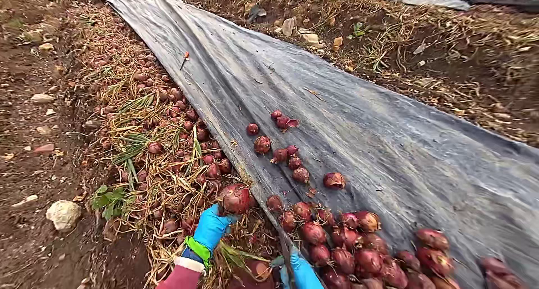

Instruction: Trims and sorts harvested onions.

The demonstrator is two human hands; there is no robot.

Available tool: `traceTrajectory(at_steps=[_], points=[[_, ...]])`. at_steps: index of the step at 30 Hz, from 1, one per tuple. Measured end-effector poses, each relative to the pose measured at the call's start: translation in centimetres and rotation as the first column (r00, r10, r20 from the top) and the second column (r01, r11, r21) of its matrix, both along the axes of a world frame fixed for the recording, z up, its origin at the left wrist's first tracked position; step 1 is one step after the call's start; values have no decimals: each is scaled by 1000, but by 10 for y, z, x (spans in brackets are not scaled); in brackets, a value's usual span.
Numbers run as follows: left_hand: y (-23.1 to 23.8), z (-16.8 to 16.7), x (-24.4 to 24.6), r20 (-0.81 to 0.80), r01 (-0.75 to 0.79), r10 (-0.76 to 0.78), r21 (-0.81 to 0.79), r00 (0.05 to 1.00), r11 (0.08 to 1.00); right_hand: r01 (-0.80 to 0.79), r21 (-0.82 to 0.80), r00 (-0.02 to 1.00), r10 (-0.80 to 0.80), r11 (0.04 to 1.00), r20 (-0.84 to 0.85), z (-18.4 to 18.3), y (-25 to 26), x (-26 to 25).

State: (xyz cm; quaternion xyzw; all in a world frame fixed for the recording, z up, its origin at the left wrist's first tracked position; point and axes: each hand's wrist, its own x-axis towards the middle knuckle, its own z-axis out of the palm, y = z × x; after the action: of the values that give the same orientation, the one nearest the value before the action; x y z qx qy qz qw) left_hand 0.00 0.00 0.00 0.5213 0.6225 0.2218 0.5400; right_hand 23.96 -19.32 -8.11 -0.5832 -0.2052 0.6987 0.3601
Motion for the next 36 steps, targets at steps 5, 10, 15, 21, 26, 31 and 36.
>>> traceTrajectory(at_steps=[5,10,15,21,26,31,36], points=[[-47,80,0,-348,652,-595,67,725,755,-73,505,997,56,860,50,72,26,-20],[-76,96,-34,-122,800,-817,-165,564,577,-201,578,942,-6,791,336,86,2,-39],[-33,72,-49,-668,623,-583,-222,463,750,-301,324,929,200,897,310,62,4,-36],[-37,48,18,-499,668,-718,-318,485,673,-483,65,859,458,873,228,19,41,-15],[-1,22,31,-482,619,-698,-344,529,706,-219,189,974,202,957,106,26,71,-4],[40,-42,-78,-706,-49,-90,-175,702,983,173,55,985,-174,983,13,12,42,10],[-10,-110,-64,-737,63,-267,-293,620,954,94,22,993,-95,995,72,16,-27,-12]])
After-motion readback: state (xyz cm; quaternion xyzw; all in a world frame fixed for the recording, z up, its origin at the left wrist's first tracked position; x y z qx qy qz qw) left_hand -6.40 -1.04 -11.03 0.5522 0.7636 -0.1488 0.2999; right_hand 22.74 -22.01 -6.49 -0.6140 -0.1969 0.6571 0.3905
